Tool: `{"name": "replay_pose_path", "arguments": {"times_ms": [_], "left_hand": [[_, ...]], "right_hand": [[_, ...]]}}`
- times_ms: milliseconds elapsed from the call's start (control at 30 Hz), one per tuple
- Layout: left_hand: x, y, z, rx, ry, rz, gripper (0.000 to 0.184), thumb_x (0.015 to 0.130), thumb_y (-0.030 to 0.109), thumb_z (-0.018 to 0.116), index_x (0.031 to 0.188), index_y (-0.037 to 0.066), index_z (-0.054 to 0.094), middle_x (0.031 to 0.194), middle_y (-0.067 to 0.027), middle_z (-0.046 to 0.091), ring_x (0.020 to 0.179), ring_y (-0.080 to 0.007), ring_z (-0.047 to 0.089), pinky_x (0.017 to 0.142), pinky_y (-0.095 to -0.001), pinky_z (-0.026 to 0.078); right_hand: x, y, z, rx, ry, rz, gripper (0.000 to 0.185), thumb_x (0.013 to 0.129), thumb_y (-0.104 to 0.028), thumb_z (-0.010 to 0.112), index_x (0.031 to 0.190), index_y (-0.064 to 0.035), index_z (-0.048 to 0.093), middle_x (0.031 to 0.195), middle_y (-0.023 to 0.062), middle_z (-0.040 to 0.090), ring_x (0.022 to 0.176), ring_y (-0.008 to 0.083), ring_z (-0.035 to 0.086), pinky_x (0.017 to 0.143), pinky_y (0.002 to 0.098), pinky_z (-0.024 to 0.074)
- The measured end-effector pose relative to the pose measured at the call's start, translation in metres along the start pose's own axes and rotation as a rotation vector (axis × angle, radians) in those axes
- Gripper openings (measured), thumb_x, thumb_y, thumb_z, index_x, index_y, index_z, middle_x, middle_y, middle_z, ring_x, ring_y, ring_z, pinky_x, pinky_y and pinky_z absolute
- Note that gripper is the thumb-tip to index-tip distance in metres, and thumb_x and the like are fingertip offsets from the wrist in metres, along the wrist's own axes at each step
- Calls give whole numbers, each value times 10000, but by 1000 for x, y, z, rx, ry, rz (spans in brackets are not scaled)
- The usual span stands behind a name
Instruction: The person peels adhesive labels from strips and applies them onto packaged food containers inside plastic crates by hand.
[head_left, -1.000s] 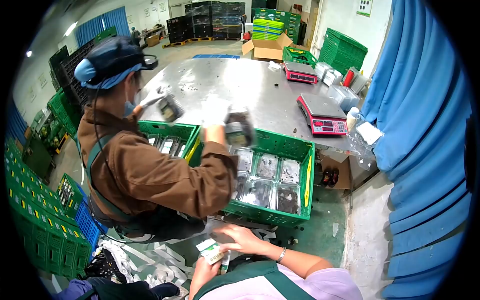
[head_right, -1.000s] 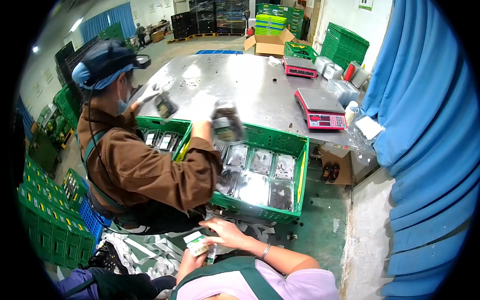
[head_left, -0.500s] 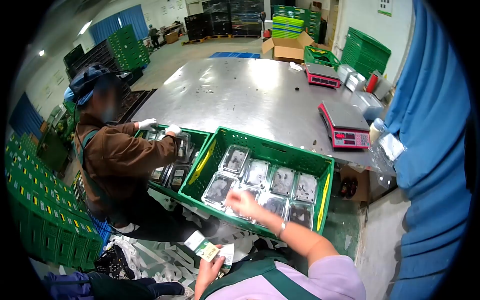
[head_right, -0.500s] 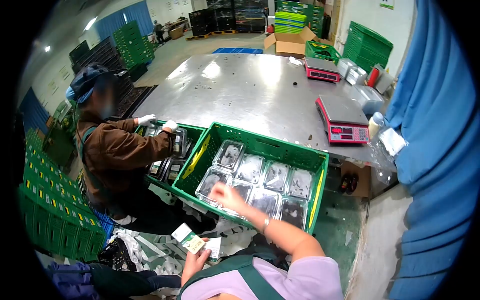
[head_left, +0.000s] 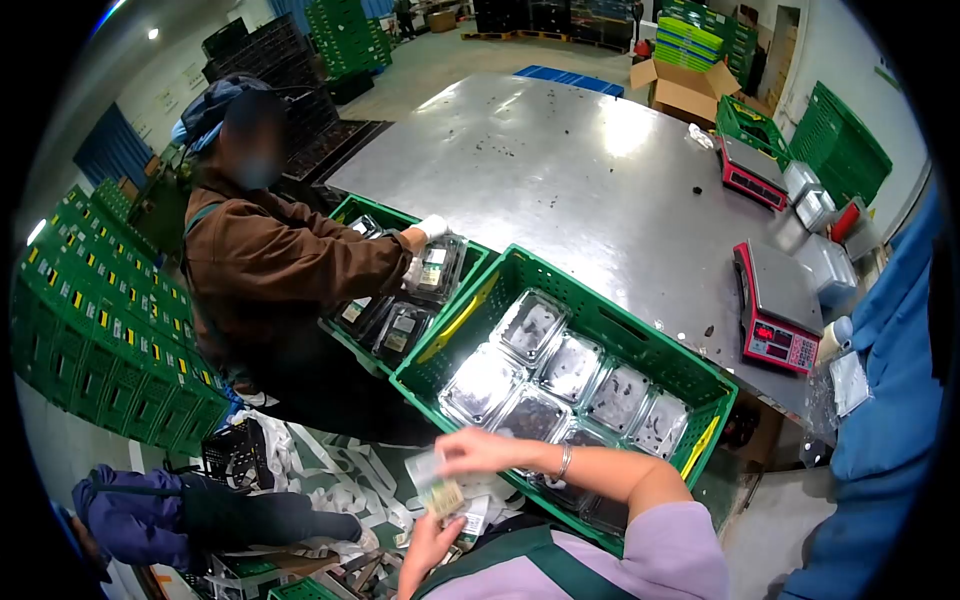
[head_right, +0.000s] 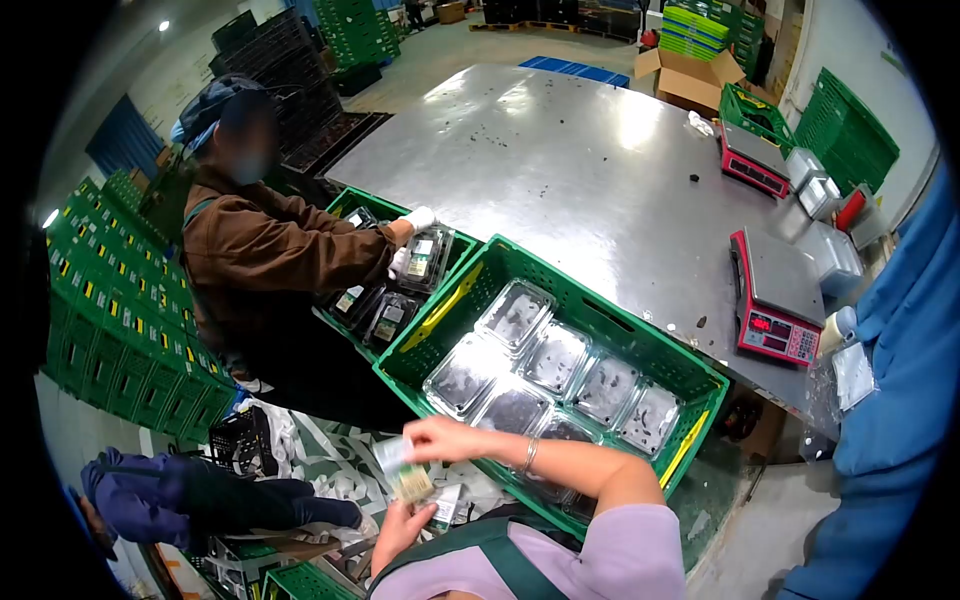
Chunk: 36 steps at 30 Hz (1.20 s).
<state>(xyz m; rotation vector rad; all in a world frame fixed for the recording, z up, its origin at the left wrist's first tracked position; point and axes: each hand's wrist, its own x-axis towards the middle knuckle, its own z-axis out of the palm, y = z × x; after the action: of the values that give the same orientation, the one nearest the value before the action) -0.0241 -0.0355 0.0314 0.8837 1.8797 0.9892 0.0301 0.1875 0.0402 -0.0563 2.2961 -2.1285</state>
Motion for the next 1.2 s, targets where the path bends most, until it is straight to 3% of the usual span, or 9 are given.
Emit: {"name": "replay_pose_path", "arguments": {"times_ms": [100,267,367,467,567,667,767,967,1200], "left_hand": [[1,4,2,-494,90,-119,172,798,45,582,961,-5,556,860,-89,607,802,-129,570,699,-252,448],[-7,-5,0,-525,219,-87,100,796,1,585,880,-44,555,795,-48,596,719,-77,545,671,-198,441],[-3,-10,1,-495,278,-92,97,796,2,587,880,-41,566,862,-63,590,738,-76,543,669,-195,440],[3,-3,4,-383,332,-6,113,800,-8,545,902,-48,571,1061,-105,557,816,-88,535,698,-203,430],[9,-3,5,-180,388,100,140,803,8,507,906,-47,585,1119,-125,556,847,-110,529,714,-215,417],[14,-6,7,-272,260,-40,159,815,34,514,928,-40,597,844,-78,616,759,-94,528,675,-221,422],[21,7,13,-313,209,-6,121,825,61,548,863,-46,590,732,-21,589,654,-59,499,591,-199,410],[29,-17,11,-319,142,-5,141,841,124,542,797,-8,567,701,1,562,637,-47,482,559,-186,386],[11,-20,-5,-320,14,60,336,827,87,529,1141,-21,480,1010,-79,572,903,-123,525,782,-257,420]], "right_hand": [[4,20,-54,247,610,111,246,805,-240,608,871,-3,606,672,13,576,580,78,504,514,253,412],[-4,143,-170,-455,1160,439,252,691,-230,671,770,-4,593,700,125,614,613,235,586,573,346,459],[-8,165,-180,-686,1198,541,329,635,-285,720,739,4,600,813,186,621,711,301,618,620,382,486],[-13,174,-184,-893,1115,706,596,571,-284,775,991,8,470,782,220,594,737,340,605,638,405,480],[-20,135,-166,-1015,1142,428,502,638,-226,728,1037,-51,479,790,148,578,766,306,604,640,398,473],[-27,42,-69,-403,609,270,265,762,-263,603,977,-108,587,849,113,591,759,273,592,681,356,470],[-47,14,22,-408,222,-42,310,774,-370,599,854,-71,590,769,96,571,723,270,582,639,355,452],[-54,-3,53,-562,347,-7,230,789,-287,583,784,-58,561,705,111,553,631,316,555,535,370,434],[6,55,-41,-592,935,112,193,800,-207,563,807,-16,534,740,174,574,683,342,564,594,392,435]]}}
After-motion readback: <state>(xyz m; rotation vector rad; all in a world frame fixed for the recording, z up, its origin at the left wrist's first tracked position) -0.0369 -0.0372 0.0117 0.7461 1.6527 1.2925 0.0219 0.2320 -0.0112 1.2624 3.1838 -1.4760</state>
